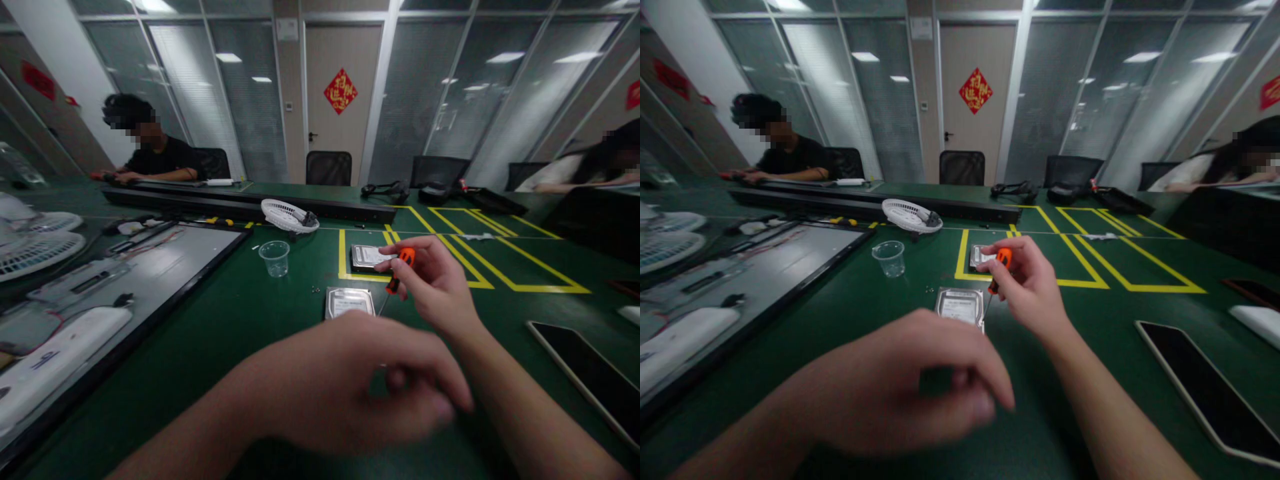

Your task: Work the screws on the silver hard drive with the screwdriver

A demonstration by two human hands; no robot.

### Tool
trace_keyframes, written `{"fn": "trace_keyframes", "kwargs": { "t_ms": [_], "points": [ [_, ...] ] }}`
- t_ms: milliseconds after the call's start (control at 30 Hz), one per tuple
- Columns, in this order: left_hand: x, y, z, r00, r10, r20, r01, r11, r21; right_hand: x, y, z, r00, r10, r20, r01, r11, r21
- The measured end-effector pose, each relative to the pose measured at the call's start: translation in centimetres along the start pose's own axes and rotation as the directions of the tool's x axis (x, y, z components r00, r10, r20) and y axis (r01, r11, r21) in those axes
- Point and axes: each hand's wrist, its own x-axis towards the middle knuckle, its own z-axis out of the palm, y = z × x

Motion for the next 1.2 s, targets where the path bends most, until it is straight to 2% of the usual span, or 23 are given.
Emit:
{"fn": "trace_keyframes", "kwargs": {
  "t_ms": [33,67,100,167,233,333,433,600,767,867,1067,1200],
  "points": [
    [1.6,-0.5,-2.6,0.993,-0.024,-0.112,0.039,0.99,0.136,0.0,0.0,0.1,1.0,-0.001,-0.012,0.001,1.0,-0.011],
    [2.7,-1.6,-4.3,0.97,-0.018,-0.242,0.079,0.966,0.248,0.0,0.1,0.1,1.0,0.001,-0.018,-0.001,1.0,-0.021],
    [3.4,-3.3,-5.4,0.947,-0.013,-0.322,0.122,0.939,0.322,0.0,0.1,0.1,1.0,0.002,-0.011,-0.002,1.0,-0.03],
    [3.6,-7.2,-6.1,0.905,-0.056,-0.422,0.235,0.893,0.384,0.1,0.2,0.1,1.0,0.014,0.021,-0.013,0.999,-0.03],
    [3.1,-10.3,-6.0,0.882,-0.098,-0.462,0.308,0.861,0.406,0.1,0.2,0.0,0.998,0.043,0.055,-0.044,0.999,0.006],
    [2.4,-12.5,-5.7,0.879,-0.079,-0.47,0.311,0.842,0.44,0.0,0.1,-0.2,0.995,0.075,0.065,-0.079,0.995,0.065],
    [2.3,-13.0,-5.6,0.844,-0.052,-0.533,0.337,0.826,0.452,0.0,0.1,-0.2,0.999,0.036,0.03,-0.037,0.999,0.03],
    [2.5,-13.7,-5.1,0.785,-0.132,-0.605,0.437,0.811,0.389,-0.1,0.0,0.2,1.0,-0.011,-0.029,0.01,0.998,-0.061],
    [2.6,-14.5,-4.7,0.812,-0.209,-0.546,0.467,0.793,0.392,-0.1,0.2,0.3,0.999,-0.028,-0.042,0.025,0.997,-0.08],
    [2.7,-14.6,-4.8,0.808,-0.219,-0.547,0.475,0.791,0.386,-0.1,0.2,0.1,1.0,-0.023,-0.01,0.022,0.995,-0.096],
    [2.8,-14.5,-4.9,0.816,-0.211,-0.539,0.46,0.802,0.381,-0.1,0.1,-0.3,0.996,0.071,0.051,-0.073,0.996,0.041],
    [2.8,-14.5,-4.8,0.813,-0.206,-0.544,0.457,0.805,0.379,-0.2,-0.2,0.0,1.0,0.003,0.016,-0.002,0.997,-0.072]
  ]
}}
